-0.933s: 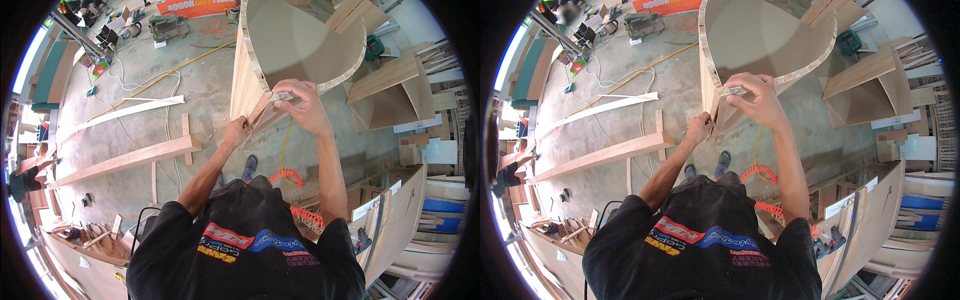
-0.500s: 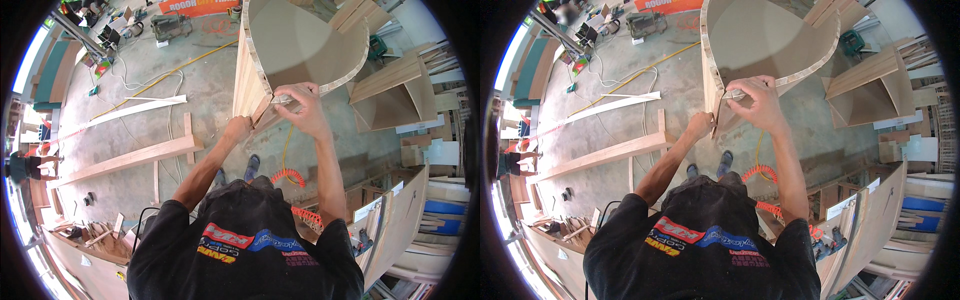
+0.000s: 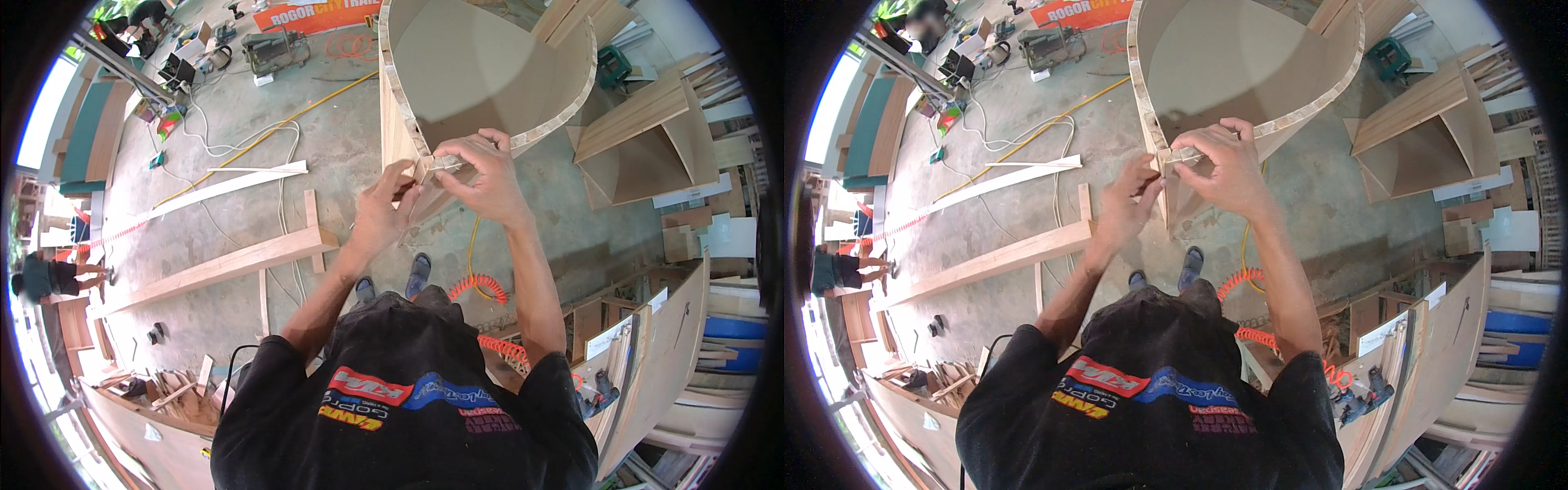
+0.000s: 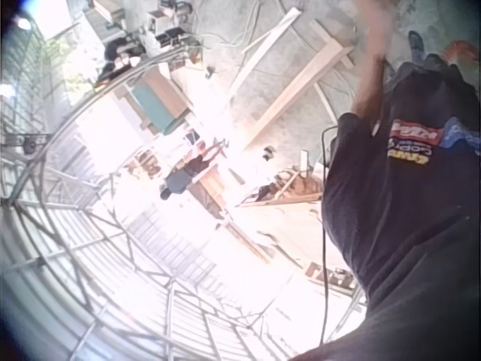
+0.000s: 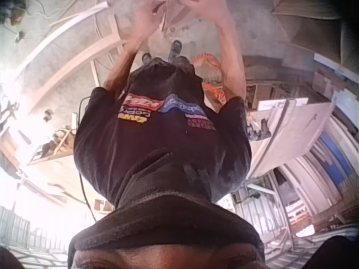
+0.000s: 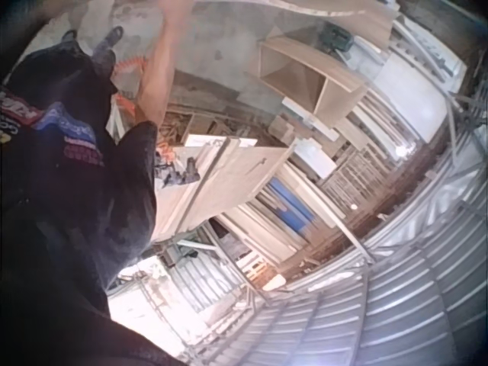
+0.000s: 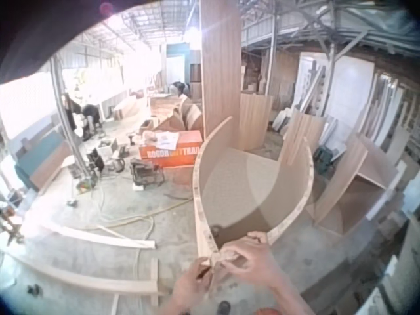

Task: The person constructs a curved wood panel structure by fitting a long wooden strip into a curved groove and then attaching it by hand to the corner of a larger wooden assembly.

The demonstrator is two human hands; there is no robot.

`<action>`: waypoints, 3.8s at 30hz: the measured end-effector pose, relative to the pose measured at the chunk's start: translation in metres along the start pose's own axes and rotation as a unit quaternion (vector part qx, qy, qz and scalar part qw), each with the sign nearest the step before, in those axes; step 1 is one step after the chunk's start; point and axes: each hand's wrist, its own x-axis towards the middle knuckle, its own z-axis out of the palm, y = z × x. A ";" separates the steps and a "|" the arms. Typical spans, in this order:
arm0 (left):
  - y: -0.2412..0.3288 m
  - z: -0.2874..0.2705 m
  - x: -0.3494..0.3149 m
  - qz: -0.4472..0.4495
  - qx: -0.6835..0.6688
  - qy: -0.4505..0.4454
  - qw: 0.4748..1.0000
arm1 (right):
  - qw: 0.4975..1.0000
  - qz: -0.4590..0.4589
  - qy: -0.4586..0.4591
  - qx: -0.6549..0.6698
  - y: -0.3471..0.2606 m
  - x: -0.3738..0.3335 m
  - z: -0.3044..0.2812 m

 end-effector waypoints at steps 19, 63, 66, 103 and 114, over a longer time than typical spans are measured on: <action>0.026 -0.053 0.091 0.342 0.251 -0.180 0.887 | 0.994 0.011 -0.103 -0.038 0.001 0.009 -0.009; 0.011 -0.046 0.091 0.361 0.183 -0.164 0.900 | 0.997 -0.003 -0.071 -0.042 0.004 0.003 -0.002; 0.011 -0.043 0.088 0.365 0.208 -0.150 0.895 | 0.996 0.000 -0.075 -0.051 0.003 0.002 -0.002; 0.033 -0.052 0.090 0.396 0.229 -0.175 0.872 | 0.987 0.072 -0.137 0.038 0.005 0.016 -0.014; 0.048 -0.051 0.099 0.372 0.221 -0.227 0.872 | 0.993 0.051 -0.103 0.018 0.007 0.010 -0.009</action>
